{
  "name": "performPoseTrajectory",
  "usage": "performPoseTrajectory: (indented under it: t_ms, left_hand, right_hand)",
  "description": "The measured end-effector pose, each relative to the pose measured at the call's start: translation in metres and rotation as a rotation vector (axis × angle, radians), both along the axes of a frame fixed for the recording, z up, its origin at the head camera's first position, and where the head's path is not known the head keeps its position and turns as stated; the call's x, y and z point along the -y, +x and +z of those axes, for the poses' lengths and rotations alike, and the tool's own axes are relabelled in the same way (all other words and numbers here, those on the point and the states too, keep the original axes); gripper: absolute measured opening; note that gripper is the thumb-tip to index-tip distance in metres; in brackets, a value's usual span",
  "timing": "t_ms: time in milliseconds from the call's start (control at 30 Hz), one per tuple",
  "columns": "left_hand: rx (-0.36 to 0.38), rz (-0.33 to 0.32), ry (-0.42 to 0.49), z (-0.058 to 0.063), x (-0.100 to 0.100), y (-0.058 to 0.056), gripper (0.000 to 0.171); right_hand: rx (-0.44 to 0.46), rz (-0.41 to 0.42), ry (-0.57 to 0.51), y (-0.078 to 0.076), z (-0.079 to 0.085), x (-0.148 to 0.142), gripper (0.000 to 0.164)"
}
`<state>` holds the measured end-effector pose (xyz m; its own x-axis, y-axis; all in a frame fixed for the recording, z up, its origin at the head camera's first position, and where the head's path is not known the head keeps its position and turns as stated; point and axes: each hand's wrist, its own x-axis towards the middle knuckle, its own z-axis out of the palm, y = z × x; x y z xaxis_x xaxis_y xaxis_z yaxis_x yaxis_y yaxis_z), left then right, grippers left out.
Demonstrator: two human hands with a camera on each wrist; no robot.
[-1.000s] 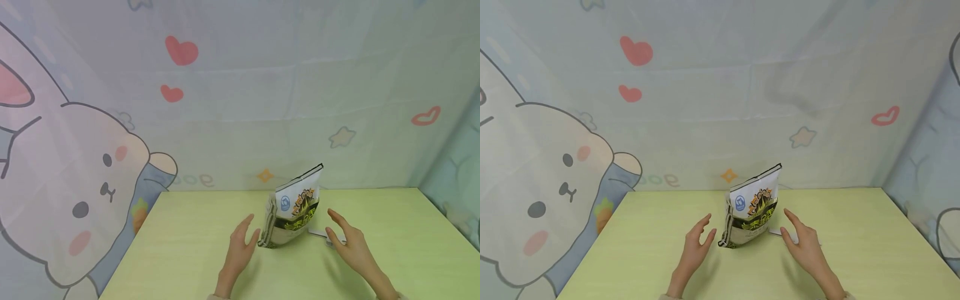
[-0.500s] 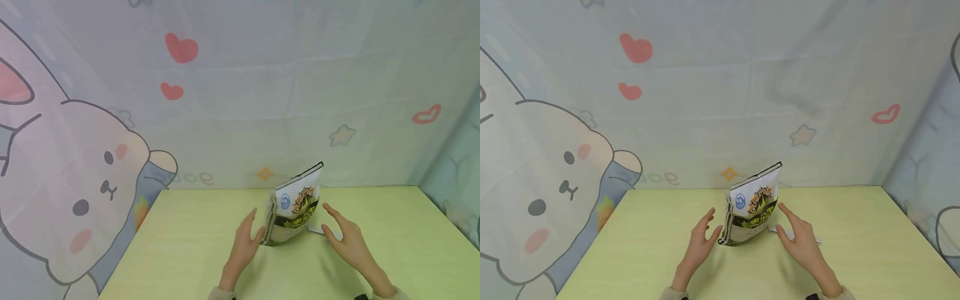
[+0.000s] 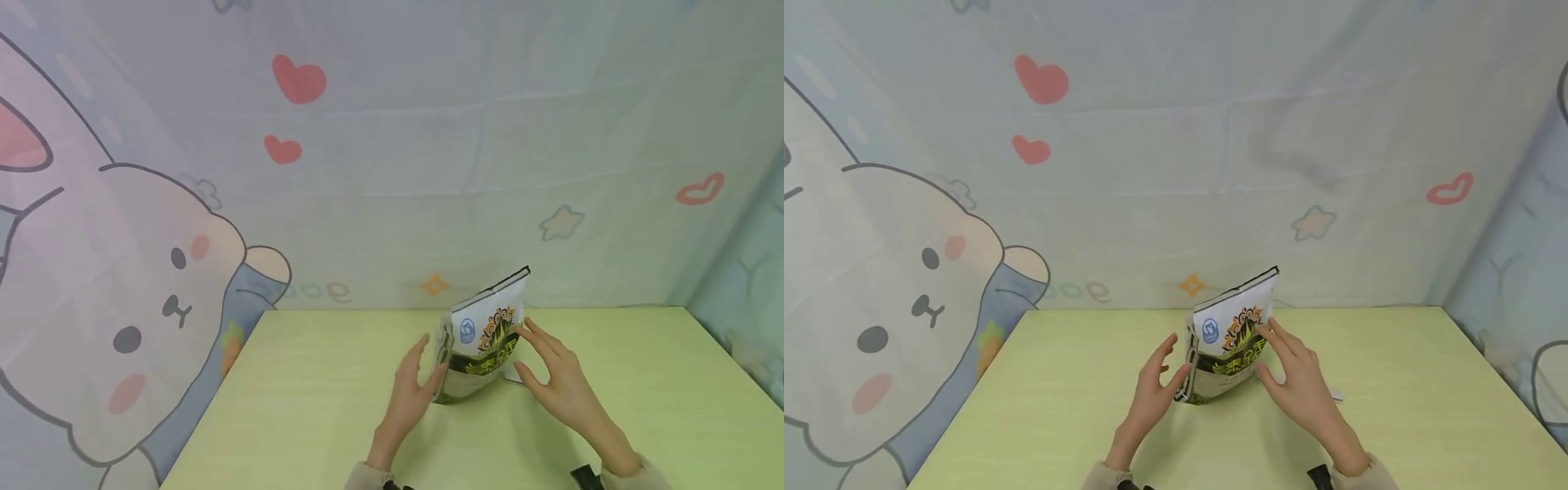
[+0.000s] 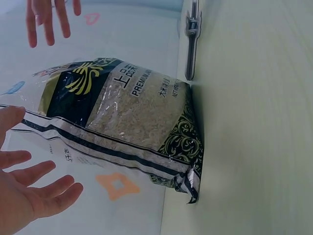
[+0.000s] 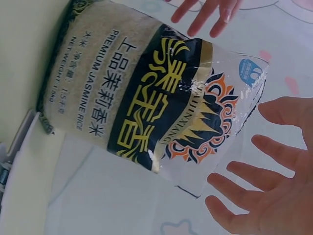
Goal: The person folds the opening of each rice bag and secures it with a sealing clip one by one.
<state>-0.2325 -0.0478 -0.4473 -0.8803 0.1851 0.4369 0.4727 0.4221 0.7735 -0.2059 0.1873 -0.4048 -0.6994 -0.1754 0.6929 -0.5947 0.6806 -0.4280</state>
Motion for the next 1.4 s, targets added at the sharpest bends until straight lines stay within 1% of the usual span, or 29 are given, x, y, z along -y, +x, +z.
performPoseTrajectory:
  t_ms: [100,233,400,533,600,633,733,767,833,900,1100,1233,1400]
  left_hand:
    - [-0.005,-0.017,0.016,-0.001,-0.002,-0.002,0.057]
    - [0.001,-0.038,0.044,-0.002,-0.004,-0.004,0.056]
    - [-0.010,-0.042,0.062,-0.005,-0.007,-0.007,0.054]
    - [-0.034,-0.022,0.062,-0.006,-0.009,-0.008,0.050]
    - [-0.043,-0.009,0.062,0.003,-0.011,-0.003,0.048]
    - [-0.048,0.000,0.063,0.006,-0.012,-0.002,0.047]
    - [-0.080,0.012,0.071,0.008,-0.014,-0.003,0.044]
    - [-0.093,0.016,0.071,0.009,-0.014,-0.003,0.043]
    - [-0.121,0.021,0.074,0.001,-0.014,-0.010,0.042]
    - [-0.139,0.028,0.070,-0.001,-0.014,-0.012,0.041]
    - [-0.152,0.047,0.079,-0.001,-0.016,-0.013,0.041]
    - [-0.134,0.048,0.112,-0.001,-0.017,-0.015,0.040]
    - [-0.114,0.052,0.149,-0.002,-0.018,-0.019,0.040]
  right_hand:
    - [-0.020,0.012,0.000,-0.002,0.005,0.004,0.055]
    - [-0.085,0.033,0.015,-0.008,0.011,0.007,0.056]
    - [-0.131,0.053,0.035,-0.014,0.019,0.010,0.053]
    - [-0.138,0.056,0.034,-0.017,0.026,0.012,0.049]
    - [-0.131,0.055,0.032,-0.019,0.028,0.014,0.048]
    - [-0.126,0.054,0.034,-0.020,0.029,0.015,0.048]
    - [-0.113,0.064,0.027,-0.022,0.031,0.018,0.048]
    - [-0.109,0.067,0.027,-0.023,0.031,0.019,0.048]
    - [-0.106,0.074,0.025,-0.023,0.032,0.021,0.048]
    - [-0.105,0.082,0.027,-0.024,0.033,0.022,0.049]
    - [-0.134,0.101,0.055,-0.029,0.033,0.025,0.051]
    - [-0.151,0.109,0.071,-0.034,0.033,0.027,0.052]
    - [-0.162,0.088,0.116,-0.038,0.032,0.030,0.051]
